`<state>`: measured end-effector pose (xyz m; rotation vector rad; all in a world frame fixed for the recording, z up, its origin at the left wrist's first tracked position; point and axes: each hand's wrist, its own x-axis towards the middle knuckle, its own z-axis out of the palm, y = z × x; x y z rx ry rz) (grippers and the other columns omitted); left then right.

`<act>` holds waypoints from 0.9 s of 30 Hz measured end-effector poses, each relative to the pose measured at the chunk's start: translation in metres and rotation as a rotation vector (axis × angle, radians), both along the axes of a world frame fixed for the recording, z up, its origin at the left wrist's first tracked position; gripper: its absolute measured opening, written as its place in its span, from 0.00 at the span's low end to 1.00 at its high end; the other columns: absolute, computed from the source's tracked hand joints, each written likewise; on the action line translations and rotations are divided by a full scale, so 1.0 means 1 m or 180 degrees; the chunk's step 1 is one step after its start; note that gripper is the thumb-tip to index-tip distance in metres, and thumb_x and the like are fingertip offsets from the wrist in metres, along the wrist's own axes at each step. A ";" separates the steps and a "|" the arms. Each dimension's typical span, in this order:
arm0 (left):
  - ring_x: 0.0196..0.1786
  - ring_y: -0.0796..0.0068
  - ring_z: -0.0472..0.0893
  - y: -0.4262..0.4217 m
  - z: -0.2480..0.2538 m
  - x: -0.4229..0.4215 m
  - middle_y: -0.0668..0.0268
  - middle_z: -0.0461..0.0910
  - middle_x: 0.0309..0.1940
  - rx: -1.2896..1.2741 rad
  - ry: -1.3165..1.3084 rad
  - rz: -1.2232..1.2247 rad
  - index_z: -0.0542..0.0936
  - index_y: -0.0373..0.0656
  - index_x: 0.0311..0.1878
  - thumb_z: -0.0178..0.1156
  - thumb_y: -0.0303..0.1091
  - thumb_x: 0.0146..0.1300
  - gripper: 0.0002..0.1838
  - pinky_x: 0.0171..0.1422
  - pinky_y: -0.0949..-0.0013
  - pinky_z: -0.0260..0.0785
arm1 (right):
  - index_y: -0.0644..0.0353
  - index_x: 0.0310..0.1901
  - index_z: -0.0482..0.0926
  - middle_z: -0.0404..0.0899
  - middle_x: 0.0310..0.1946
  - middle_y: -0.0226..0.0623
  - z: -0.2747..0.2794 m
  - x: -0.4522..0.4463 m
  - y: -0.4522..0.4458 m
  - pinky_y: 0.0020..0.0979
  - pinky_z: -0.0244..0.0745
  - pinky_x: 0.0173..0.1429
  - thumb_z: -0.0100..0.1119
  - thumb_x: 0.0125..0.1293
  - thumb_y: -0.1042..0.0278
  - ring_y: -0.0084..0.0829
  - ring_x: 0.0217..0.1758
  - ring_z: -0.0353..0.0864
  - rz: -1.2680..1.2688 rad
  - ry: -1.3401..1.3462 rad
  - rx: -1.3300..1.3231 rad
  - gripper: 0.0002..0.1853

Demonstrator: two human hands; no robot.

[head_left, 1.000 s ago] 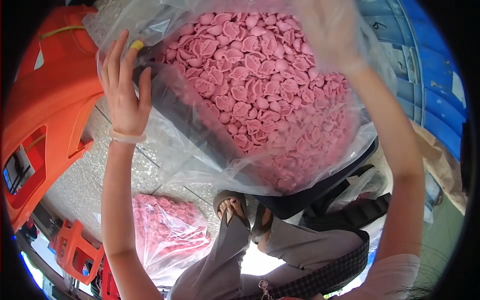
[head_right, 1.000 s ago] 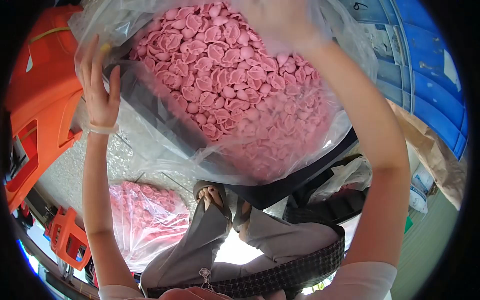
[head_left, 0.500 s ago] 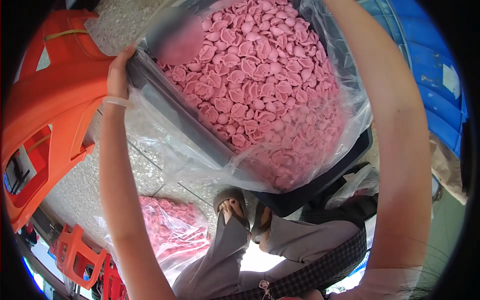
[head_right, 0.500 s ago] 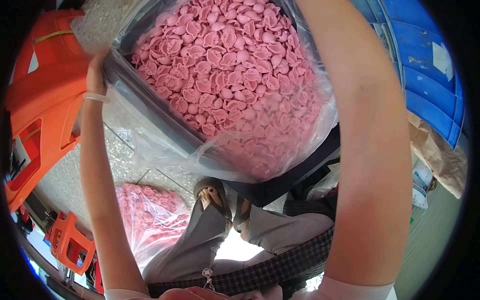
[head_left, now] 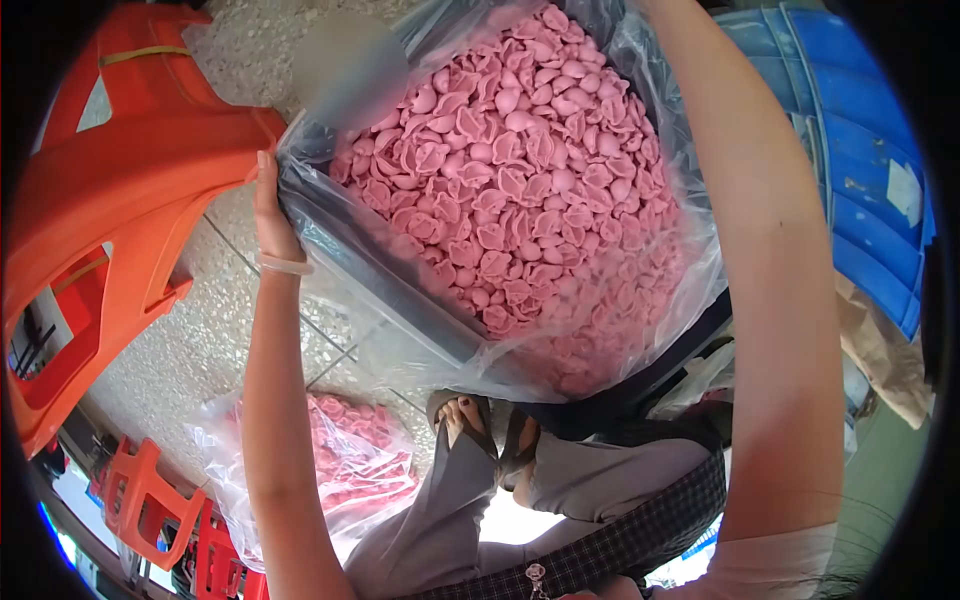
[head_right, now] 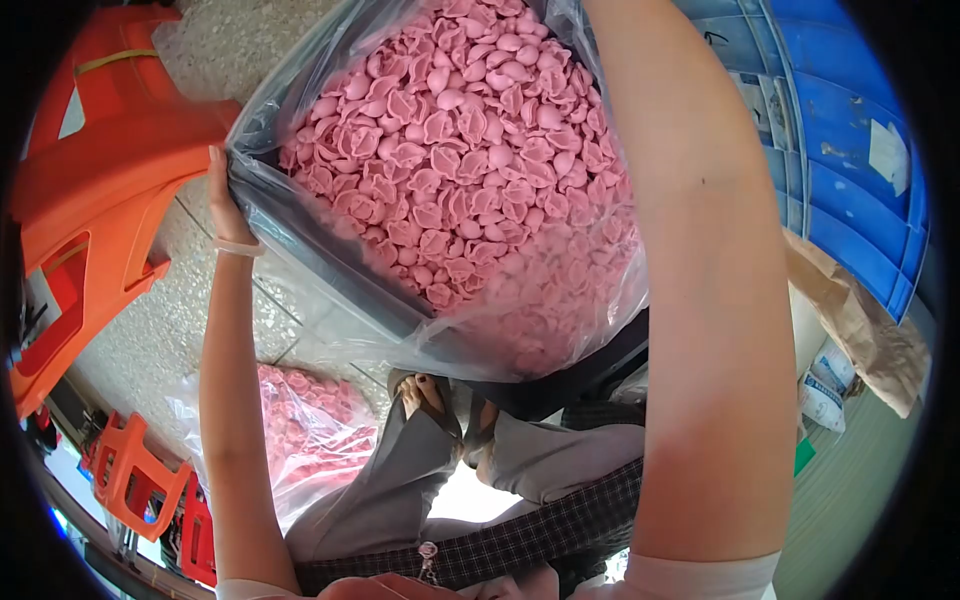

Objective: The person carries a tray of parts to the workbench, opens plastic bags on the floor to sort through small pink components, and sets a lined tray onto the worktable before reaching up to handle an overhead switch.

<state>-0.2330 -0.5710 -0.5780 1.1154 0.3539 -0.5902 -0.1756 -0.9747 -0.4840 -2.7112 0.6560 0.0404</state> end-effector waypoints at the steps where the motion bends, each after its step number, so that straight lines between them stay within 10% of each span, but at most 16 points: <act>1: 0.51 0.75 0.77 -0.006 -0.003 0.009 0.66 0.79 0.50 0.0076 0.0008 0.0063 0.77 0.39 0.55 0.52 0.53 0.69 0.26 0.58 0.71 0.68 | 0.60 0.53 0.77 0.75 0.57 0.44 0.000 0.000 -0.003 0.34 0.66 0.63 0.55 0.65 0.51 0.39 0.62 0.72 -0.0072 0.0009 0.0111 0.23; 13: 0.51 0.72 0.76 -0.011 0.012 0.021 0.66 0.78 0.49 0.0080 0.0235 -0.0033 0.75 0.40 0.56 0.47 0.63 0.67 0.33 0.59 0.69 0.66 | 0.62 0.60 0.73 0.73 0.59 0.43 0.025 -0.069 -0.026 0.36 0.65 0.63 0.52 0.69 0.45 0.40 0.64 0.70 -0.0927 -0.0046 0.1781 0.29; 17: 0.66 0.68 0.66 -0.006 0.014 -0.025 0.62 0.67 0.63 0.0264 0.0323 -0.0003 0.67 0.40 0.65 0.41 0.64 0.70 0.37 0.72 0.67 0.55 | 0.61 0.59 0.71 0.71 0.59 0.49 0.011 -0.152 -0.041 0.44 0.63 0.65 0.53 0.66 0.61 0.49 0.62 0.68 0.0529 -0.0768 0.0028 0.22; 20: 0.71 0.63 0.58 0.017 0.044 -0.086 0.58 0.61 0.69 0.2486 -0.1702 -0.0746 0.62 0.35 0.68 0.50 0.48 0.69 0.31 0.76 0.62 0.44 | 0.58 0.58 0.69 0.73 0.56 0.49 0.062 -0.229 -0.015 0.45 0.63 0.64 0.57 0.64 0.65 0.50 0.61 0.69 0.1356 -0.0701 -0.1259 0.22; 21: 0.73 0.61 0.56 0.025 0.054 -0.103 0.57 0.59 0.71 0.3200 -0.2413 -0.0970 0.60 0.34 0.69 0.53 0.42 0.69 0.31 0.77 0.60 0.41 | 0.59 0.57 0.70 0.73 0.54 0.48 0.061 -0.267 -0.013 0.42 0.66 0.60 0.57 0.64 0.63 0.48 0.58 0.72 0.1337 -0.0521 -0.0149 0.21; 23: 0.74 0.58 0.55 0.002 0.097 -0.140 0.52 0.58 0.70 0.3019 -0.3526 -0.1132 0.60 0.33 0.68 0.59 0.35 0.63 0.34 0.77 0.51 0.39 | 0.59 0.57 0.71 0.74 0.50 0.48 0.070 -0.318 -0.005 0.40 0.71 0.53 0.57 0.65 0.60 0.46 0.53 0.75 0.1526 -0.0122 0.0421 0.21; 25: 0.71 0.56 0.61 -0.043 0.146 -0.162 0.49 0.64 0.65 0.3190 -0.3958 -0.3289 0.61 0.33 0.68 0.62 0.35 0.59 0.35 0.76 0.43 0.37 | 0.59 0.58 0.70 0.77 0.45 0.50 0.092 -0.342 0.002 0.40 0.73 0.47 0.57 0.66 0.56 0.45 0.48 0.79 0.1982 0.0354 -0.0658 0.23; 27: 0.66 0.54 0.68 -0.064 0.136 -0.197 0.48 0.71 0.60 0.2219 -0.3262 -0.3356 0.62 0.38 0.68 0.66 0.39 0.55 0.38 0.75 0.39 0.36 | 0.57 0.62 0.66 0.80 0.37 0.50 0.104 -0.365 -0.016 0.41 0.75 0.43 0.57 0.65 0.52 0.45 0.41 0.81 0.0811 0.1705 -0.0474 0.28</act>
